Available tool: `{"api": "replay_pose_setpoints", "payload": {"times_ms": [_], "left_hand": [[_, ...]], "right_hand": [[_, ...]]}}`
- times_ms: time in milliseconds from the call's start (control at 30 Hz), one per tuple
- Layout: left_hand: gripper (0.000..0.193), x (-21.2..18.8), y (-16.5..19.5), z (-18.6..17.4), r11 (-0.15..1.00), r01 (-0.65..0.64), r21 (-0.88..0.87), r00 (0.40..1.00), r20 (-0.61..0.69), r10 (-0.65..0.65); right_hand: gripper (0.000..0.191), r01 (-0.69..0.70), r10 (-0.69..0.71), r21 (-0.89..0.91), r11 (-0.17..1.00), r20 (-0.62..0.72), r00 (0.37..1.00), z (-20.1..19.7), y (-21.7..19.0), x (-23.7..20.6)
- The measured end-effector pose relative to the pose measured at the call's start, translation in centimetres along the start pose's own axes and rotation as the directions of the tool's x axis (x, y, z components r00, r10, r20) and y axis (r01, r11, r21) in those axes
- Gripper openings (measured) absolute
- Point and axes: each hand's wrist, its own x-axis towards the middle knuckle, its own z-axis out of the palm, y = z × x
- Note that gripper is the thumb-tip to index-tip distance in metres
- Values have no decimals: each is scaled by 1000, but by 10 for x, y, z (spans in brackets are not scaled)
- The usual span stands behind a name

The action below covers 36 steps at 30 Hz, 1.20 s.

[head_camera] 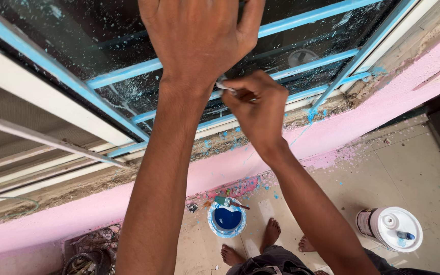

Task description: The person stands at a window and wipes blue paint splatters off the glass panes using a small white cloth held in one hand, steadying the blue-painted metal grill with the other hand. They work across different spots on the glass, moving between panes to remove the paint marks.

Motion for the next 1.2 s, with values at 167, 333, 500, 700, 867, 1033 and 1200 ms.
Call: {"api": "replay_pose_setpoints", "payload": {"times_ms": [167, 333, 500, 700, 867, 1033, 1200], "left_hand": [[41, 2, -2, -1, 1000, 4, -20, 999, 47, -3], [45, 2, 1, -1, 999, 39, -29, 997, 61, -37], [42, 1, 2, 0, 998, 48, -39, 997, 68, -45], [44, 0, 0, 2, 999, 27, -41, 998, 49, -25], [39, 0, 0, 3, 999, 23, -36, 999, 28, -22], [44, 2, 1, 1, 1000, 18, -17, 999, 48, -17], [45, 4, 3, 0, 997, 61, -42, 996, 69, -58]], "right_hand": [[20, 21, -20, -34, 999, 28, 999, -9, -3, 9], [20, -15, 15, -9, 1000, -31, 999, -25, 2, 11], [19, 20, -20, -19, 1000, 9, 1000, 1, -7, 5], [22, 28, -27, -55, 998, 25, 999, -9, -7, 7], [21, -2, -1, -66, 998, -49, 999, -33, 4, 11], [18, 48, -48, -100, 994, 5, 999, -11, -3, 8], [20, 58, -55, -57, 997, 52, 997, 1, -7, 4]]}}
